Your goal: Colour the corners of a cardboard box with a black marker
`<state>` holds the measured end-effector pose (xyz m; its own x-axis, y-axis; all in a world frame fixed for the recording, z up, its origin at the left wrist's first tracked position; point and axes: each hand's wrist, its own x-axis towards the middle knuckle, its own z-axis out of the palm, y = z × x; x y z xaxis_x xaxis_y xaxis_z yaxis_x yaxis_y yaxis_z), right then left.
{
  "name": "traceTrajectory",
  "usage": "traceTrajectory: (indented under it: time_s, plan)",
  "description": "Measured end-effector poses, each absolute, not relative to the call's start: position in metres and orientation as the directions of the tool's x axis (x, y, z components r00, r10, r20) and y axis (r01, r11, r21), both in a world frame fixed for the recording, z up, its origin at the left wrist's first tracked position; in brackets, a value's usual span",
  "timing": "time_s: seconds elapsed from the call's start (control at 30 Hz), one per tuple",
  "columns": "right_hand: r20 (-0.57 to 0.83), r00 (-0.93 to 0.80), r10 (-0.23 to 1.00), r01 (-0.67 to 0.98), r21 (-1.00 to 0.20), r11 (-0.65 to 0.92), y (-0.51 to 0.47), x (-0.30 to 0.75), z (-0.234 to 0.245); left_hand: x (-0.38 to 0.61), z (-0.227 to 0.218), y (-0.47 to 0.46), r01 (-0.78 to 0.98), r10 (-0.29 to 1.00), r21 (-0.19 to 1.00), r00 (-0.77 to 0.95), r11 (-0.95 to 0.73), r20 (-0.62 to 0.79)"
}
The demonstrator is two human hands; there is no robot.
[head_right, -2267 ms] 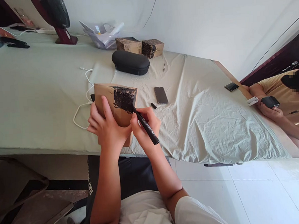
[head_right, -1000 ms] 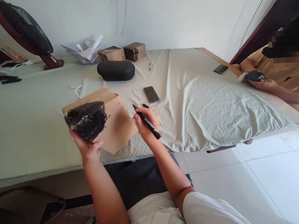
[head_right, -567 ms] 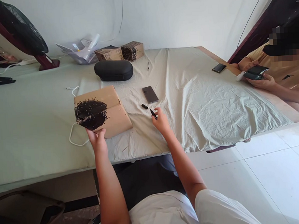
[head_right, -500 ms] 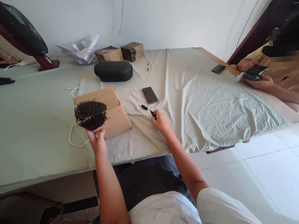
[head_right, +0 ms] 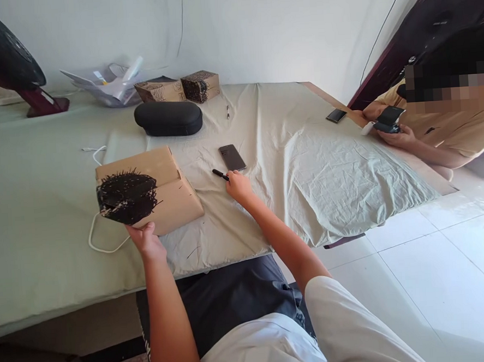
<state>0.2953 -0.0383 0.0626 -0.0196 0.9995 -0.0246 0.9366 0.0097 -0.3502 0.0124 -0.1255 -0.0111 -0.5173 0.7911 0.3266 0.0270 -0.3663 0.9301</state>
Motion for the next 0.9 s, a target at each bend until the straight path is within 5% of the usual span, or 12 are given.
traceTrajectory:
  time_s: [0.4, 0.9]
  plan:
    - [-0.019, -0.077, 0.997, 0.94, -0.334, 0.066, 0.003, 0.265, 0.062, 0.014, -0.014, -0.127, 0.056, 0.798, 0.962, -0.546, -0.267, 0.253]
    - [-0.013, 0.043, 0.999, 0.916, -0.398, -0.044, 0.041, 0.225, 0.051, 0.016, -0.009, -0.127, 0.048, 0.785, 0.976, -0.585, -0.214, 0.202]
